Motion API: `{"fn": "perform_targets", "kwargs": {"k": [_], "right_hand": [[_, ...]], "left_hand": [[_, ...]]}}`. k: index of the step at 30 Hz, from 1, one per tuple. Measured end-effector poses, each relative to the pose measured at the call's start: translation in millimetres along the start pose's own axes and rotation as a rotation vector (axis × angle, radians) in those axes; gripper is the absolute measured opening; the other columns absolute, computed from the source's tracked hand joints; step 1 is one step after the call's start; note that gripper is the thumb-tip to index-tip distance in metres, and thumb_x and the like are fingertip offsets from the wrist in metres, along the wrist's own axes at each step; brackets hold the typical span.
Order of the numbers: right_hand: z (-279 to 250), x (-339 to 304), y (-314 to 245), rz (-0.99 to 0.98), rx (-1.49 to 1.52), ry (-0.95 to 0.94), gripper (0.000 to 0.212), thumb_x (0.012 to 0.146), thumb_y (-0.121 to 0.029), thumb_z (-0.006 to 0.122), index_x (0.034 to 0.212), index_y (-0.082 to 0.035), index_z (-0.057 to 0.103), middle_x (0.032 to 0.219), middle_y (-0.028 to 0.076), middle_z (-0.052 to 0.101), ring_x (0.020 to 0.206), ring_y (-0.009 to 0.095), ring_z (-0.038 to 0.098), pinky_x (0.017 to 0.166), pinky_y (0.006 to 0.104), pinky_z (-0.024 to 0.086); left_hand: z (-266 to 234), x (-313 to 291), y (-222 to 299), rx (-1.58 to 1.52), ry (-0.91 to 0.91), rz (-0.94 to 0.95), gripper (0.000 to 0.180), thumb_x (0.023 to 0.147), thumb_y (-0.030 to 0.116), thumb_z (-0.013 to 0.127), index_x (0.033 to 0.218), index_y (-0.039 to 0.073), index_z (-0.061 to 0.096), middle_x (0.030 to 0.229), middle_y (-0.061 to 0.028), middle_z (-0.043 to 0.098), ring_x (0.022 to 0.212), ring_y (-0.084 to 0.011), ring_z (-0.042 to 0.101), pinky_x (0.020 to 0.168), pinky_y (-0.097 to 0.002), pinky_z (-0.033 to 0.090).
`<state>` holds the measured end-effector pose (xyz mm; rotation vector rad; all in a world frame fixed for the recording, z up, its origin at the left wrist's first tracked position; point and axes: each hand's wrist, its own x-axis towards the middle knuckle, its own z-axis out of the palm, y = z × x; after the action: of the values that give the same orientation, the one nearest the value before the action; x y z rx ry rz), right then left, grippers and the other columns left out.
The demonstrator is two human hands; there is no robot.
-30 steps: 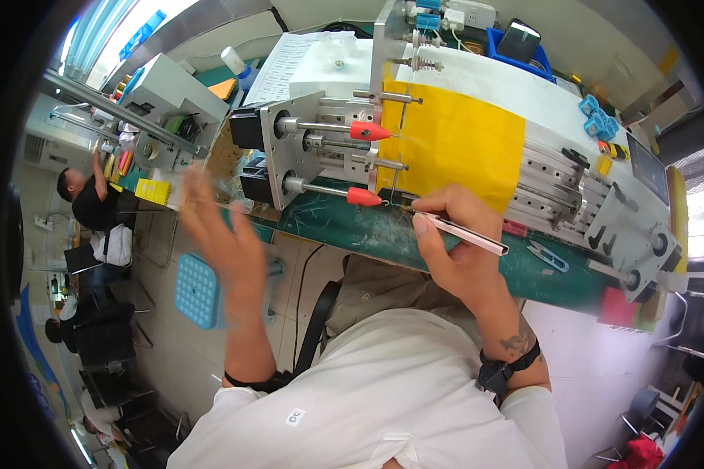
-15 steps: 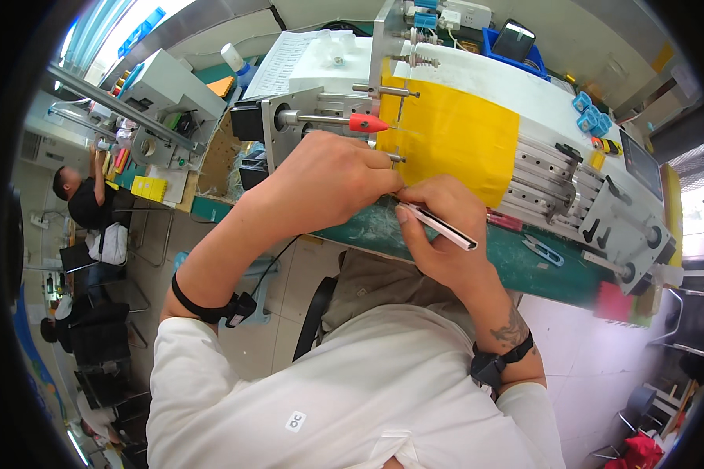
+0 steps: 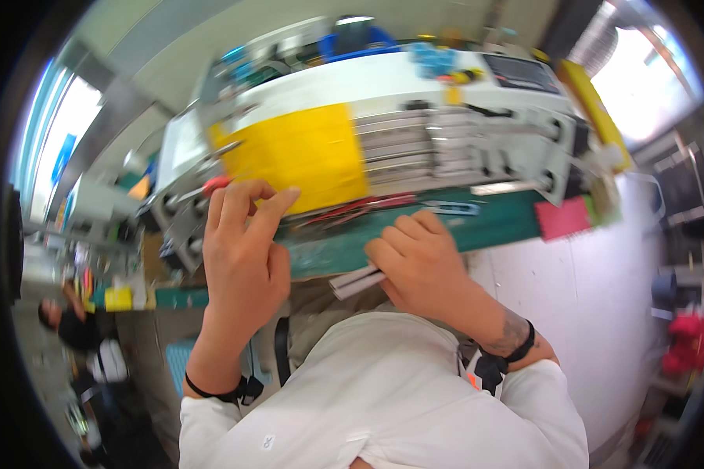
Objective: The person assembles small mechanical or electrical components using wires, glue from a bottle, and an assembly machine.
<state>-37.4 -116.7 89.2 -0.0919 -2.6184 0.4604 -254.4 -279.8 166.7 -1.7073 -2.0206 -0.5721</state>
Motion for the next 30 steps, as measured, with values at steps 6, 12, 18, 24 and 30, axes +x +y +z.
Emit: {"fn": "perform_targets", "kwargs": {"k": [6, 12, 18, 24, 30], "right_hand": [[35.4, -52.9, 48.2, 0.301, -0.240, 0.042, 0.047, 0.086, -0.011, 0.079, 0.132, -0.008, 0.070, 0.127, 0.014, 0.067, 0.123, 0.036, 0.062, 0.107, 0.0527, 0.044], [46.2, -70.4, 64.9, 0.374, -0.201, 0.279, 0.052, 0.091, -0.021, 0.081, 0.139, -0.007, 0.068, 0.132, 0.016, 0.064, 0.127, 0.038, 0.060, 0.108, 0.0575, 0.043], [50.1, -72.9, 72.0, 0.341, -0.155, 0.350, 0.052, 0.091, -0.024, 0.082, 0.137, -0.005, 0.067, 0.132, 0.017, 0.063, 0.124, 0.038, 0.059, 0.107, 0.0578, 0.044], [50.4, -73.1, 70.9, 0.292, -0.113, 0.373, 0.044, 0.090, -0.024, 0.084, 0.127, -0.004, 0.071, 0.128, 0.017, 0.063, 0.123, 0.038, 0.058, 0.106, 0.0578, 0.044], [53.9, -80.4, 71.7, 0.318, -0.099, 0.356, 0.039, 0.090, -0.025, 0.084, 0.122, -0.004, 0.073, 0.126, 0.017, 0.065, 0.124, 0.039, 0.058, 0.108, 0.0584, 0.044]], "left_hand": [[91.7, 63.9, 72.6, -0.720, -0.125, 0.028, 0.035, 0.099, -0.003, 0.073, 0.133, 0.004, 0.076, 0.118, -0.0144, 0.078, 0.106, -0.0361, 0.075, 0.088, -0.0480, 0.060], [111.4, 121.1, 97.3, -0.709, -0.542, 0.090, 0.018, 0.097, 0.010, 0.083, 0.114, 0.004, 0.081, 0.105, -0.0176, 0.081, 0.094, -0.0343, 0.078, 0.080, -0.0464, 0.061], [116.2, 145.1, 129.6, -0.547, -0.488, 0.212, 0.011, 0.099, 0.014, 0.079, 0.105, 0.005, 0.081, 0.099, -0.0166, 0.080, 0.092, -0.0389, 0.077, 0.082, -0.0493, 0.060], [141.8, 156.9, 154.8, -0.333, -0.339, 0.344, 0.007, 0.097, 0.014, 0.076, 0.097, 0.008, 0.078, 0.094, -0.0115, 0.076, 0.091, -0.0383, 0.077, 0.080, -0.0499, 0.060], [147.3, 149.0, 164.9, -0.303, -0.225, 0.446, 0.007, 0.088, 0.013, 0.080, 0.091, 0.008, 0.076, 0.089, -0.0094, 0.072, 0.085, -0.0337, 0.077, 0.071, -0.0469, 0.059]]}}
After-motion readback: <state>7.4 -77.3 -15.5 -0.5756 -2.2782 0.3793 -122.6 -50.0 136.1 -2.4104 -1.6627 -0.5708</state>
